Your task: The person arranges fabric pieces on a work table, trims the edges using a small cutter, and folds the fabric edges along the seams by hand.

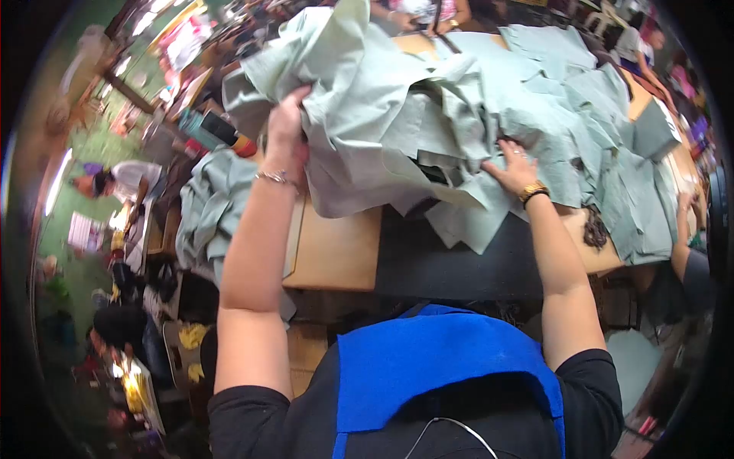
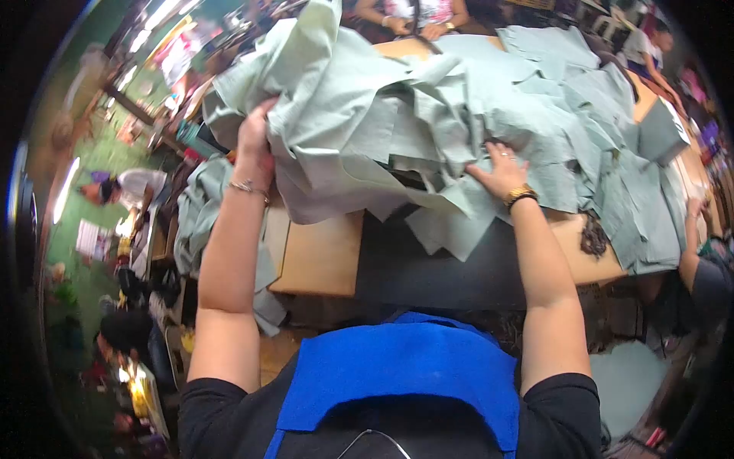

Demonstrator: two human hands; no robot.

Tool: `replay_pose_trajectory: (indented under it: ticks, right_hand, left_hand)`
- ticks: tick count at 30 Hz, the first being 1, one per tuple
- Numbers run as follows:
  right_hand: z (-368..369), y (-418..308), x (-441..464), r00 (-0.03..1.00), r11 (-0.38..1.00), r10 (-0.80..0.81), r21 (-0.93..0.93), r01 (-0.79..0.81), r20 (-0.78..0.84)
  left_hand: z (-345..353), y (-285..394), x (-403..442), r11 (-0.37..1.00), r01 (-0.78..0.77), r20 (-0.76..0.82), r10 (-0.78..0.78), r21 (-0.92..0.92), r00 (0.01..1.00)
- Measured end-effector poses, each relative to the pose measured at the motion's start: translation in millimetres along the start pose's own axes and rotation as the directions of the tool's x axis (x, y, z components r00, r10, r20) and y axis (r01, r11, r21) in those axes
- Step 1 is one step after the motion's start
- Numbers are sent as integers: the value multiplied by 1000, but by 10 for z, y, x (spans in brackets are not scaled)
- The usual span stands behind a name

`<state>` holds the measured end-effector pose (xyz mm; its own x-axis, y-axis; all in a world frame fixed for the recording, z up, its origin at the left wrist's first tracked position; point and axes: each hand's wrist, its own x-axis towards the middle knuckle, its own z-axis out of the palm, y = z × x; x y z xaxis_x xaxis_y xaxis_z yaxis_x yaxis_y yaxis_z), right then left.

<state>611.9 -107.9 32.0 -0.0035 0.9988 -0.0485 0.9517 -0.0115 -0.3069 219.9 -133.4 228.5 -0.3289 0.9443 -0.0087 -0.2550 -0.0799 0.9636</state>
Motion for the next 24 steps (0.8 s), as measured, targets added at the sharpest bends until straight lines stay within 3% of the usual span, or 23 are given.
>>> replay_pose_trajectory:
  ticks: [2, 5, 6, 9, 13, 15, 19, 21, 23, 24]
  right_hand:
    - [-1, 15, 16, 1000, 999, 12, -45, -11, 22]
    - [61, 60, 64, 999, 996, 15, -83, -13, 30]
    - [94, 84, 86, 1000, 996, 4, -85, -2, 27]
    - [93, 105, 84, 1000, 997, -14, -80, 15, 24]
    - [92, 118, 60, 999, 997, -26, -66, 27, 21]
    - [96, 105, 48, 999, 998, -23, -65, 25, 22]
    - [155, 77, 45, 1000, 998, -3, -70, 2, -12]
    - [161, 63, 17, 999, 998, 10, -68, -12, -37]
    - [185, 89, -24, 996, 999, -7, -41, 4, -84]
    - [195, 100, -50, 994, 1000, -14, -29, 11, -107]
  left_hand:
    - [-249, 377, -37, 999, 9, 58, -11, 36, 998]
    - [-815, 868, -121, 984, 150, 162, -164, 97, 973]
    - [-963, 950, -221, 984, 56, 67, -69, 168, 995]
    - [-1702, 1192, -396, 926, 77, -159, -19, 369, 987]
    - [-3419, 1255, -89, 928, 44, -274, 63, 369, 960]
    - [-4207, 1411, -62, 925, 181, -234, -104, 335, 967]
    - [-5501, 1236, -25, 689, 198, -381, 122, 697, 916]
    - [-6182, 768, 224, 104, 177, -201, 311, 979, 929]
    - [-5533, 578, 114, 86, 159, -173, 187, 984, 967]
    - [-5654, 386, 266, 134, 114, -146, 264, 984, 953]
